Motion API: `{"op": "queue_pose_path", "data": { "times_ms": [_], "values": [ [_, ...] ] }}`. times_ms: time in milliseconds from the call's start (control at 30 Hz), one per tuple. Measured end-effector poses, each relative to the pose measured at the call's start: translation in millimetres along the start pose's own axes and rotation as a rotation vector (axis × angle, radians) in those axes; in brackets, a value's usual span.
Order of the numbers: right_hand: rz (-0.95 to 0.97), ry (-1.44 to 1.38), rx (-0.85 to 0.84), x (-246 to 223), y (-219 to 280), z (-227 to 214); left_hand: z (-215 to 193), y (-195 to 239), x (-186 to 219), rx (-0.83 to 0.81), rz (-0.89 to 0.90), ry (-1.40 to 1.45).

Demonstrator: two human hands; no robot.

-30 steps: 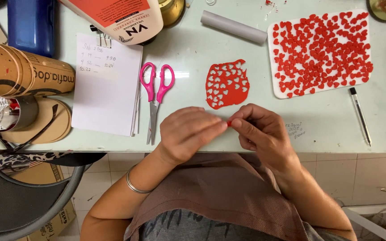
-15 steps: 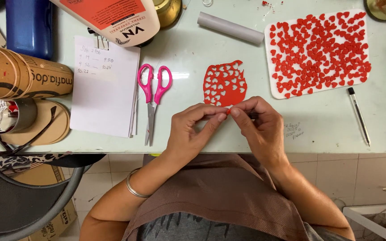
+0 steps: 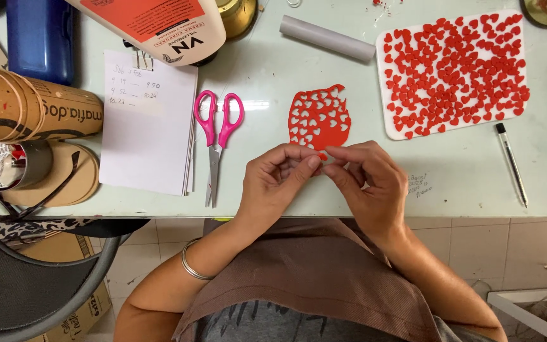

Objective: Picking up and manipulating small heart-shaped cutouts on a craft desk

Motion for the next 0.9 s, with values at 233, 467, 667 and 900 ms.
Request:
{"op": "queue_pose_path", "data": {
  "times_ms": [233, 467, 667, 900],
  "values": [
    [-0.324, 0.210, 0.114, -2.1, -2.8, 2.6, 2.4, -0.5, -2.5, -0.006, -0.013, 0.007],
    [-0.488, 0.295, 0.132, 2.5, -1.6, 3.8, 0.7, -2.1, 1.8, -0.018, 0.049, -0.082],
    [-0.457, 0.294, 0.105, 3.6, -1.9, 2.6, 0.3, -2.8, 0.6, -0.029, 0.041, -0.047],
    [-0.456, 0.280, 0.098, 4.2, -1.3, 1.7, -0.4, -1.5, -0.2, -0.027, 0.034, -0.017]
  ]
}}
Point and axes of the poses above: each hand's wrist, its own y-axis away from the middle knuckle, its own z-axis out of the palm, x = y × z, the point moved 1 cm from there along -y, towards the middle knuckle, and after that the axes turned 5 degrees about x, right-handed, at the moved point
